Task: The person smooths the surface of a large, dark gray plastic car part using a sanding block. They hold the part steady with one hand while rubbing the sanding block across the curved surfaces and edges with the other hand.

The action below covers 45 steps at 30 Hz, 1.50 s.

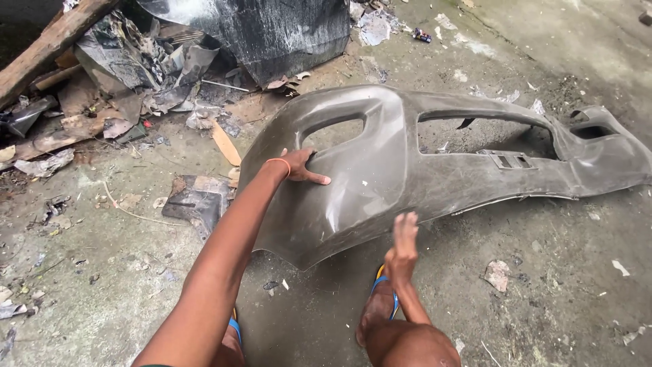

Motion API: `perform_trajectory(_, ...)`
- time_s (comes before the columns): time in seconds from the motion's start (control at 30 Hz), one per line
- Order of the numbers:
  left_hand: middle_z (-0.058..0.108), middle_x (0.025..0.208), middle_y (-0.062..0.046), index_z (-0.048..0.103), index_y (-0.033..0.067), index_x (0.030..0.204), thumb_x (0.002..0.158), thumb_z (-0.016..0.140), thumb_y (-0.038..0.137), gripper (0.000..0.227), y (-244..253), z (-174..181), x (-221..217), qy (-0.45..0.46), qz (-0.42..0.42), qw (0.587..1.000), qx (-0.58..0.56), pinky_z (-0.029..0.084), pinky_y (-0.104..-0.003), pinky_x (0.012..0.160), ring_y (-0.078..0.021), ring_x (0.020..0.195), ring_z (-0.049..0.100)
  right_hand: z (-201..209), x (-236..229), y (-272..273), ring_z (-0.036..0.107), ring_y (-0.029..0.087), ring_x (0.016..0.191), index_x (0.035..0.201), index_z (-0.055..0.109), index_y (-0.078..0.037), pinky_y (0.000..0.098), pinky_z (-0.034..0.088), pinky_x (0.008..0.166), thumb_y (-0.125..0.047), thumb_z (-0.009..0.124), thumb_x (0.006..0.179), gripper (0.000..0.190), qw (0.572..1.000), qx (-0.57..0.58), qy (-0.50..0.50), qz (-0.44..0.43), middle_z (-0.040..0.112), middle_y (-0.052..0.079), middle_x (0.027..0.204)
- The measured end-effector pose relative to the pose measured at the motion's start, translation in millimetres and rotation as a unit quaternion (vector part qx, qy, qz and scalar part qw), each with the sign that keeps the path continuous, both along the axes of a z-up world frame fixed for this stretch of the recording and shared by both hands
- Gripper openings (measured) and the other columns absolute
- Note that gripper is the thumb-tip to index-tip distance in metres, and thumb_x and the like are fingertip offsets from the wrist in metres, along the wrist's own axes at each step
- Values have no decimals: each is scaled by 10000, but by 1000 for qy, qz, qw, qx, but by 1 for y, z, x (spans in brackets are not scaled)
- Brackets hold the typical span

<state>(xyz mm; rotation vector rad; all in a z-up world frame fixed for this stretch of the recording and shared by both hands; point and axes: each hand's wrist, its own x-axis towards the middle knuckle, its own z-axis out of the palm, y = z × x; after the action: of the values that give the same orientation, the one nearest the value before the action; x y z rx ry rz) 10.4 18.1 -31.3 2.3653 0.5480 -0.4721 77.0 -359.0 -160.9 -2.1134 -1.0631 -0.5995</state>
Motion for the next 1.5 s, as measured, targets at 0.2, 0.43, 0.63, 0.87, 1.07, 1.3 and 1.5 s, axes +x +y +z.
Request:
perform_trajectory(0.2,431,1606,-73,349,201,1525,667,802,779,1129,-4,-8,-3,-26,5,1000,-1,17,-595,1276,-266,1514,351,-5,5,-19,300,421,1507,1543,469,-75,511,243,1232,178,381,781,807,999,-24,3,34,339,247,1639)
perform_trajectory(0.43,433,1597,-99,339,186,1508,648,889,668,1129,-5,-34,-5,-100,58,990,-82,50,-617,1273,-305,1508,357,-8,-10,-13,283,455,1501,1570,425,-60,526,252,1221,204,361,794,822,1000,2,4,-1,328,268,1635)
perform_trajectory(0.63,432,1598,-91,360,191,1497,634,871,707,1128,-12,-29,-8,-92,47,992,-72,23,-626,1267,-298,1508,357,-4,7,-14,267,459,1496,1595,389,-54,560,255,1204,197,345,799,836,996,39,53,-60,303,279,1639)
perform_trajectory(0.87,413,1607,-114,373,135,1447,661,833,742,1095,-11,-10,-4,-36,9,999,-16,23,-607,1281,-292,1508,354,-19,-10,-17,255,476,1501,1566,405,-14,512,230,1229,184,358,706,884,999,18,23,20,287,297,1641)
perform_trajectory(1.07,416,1599,-128,349,144,1448,661,849,721,1097,-18,11,-19,-52,17,998,-37,40,-619,1274,-310,1509,344,-30,-10,-22,313,475,1469,1537,439,15,504,289,1213,223,377,726,839,999,17,-36,5,336,319,1603)
perform_trajectory(1.3,495,1548,-149,405,138,1436,631,845,744,1101,-16,21,-17,-50,21,999,0,61,-574,1284,-315,1478,410,-4,11,-17,295,484,1475,1602,349,-23,584,263,1202,229,396,720,919,996,24,43,-77,312,302,1623)
perform_trajectory(1.5,514,1528,-171,414,121,1426,650,800,785,1092,-12,-9,-3,-64,-20,998,19,90,-595,1278,-328,1462,436,58,-27,5,510,278,1421,1415,611,-203,413,378,1205,127,425,795,727,939,-153,-244,189,546,94,1522)
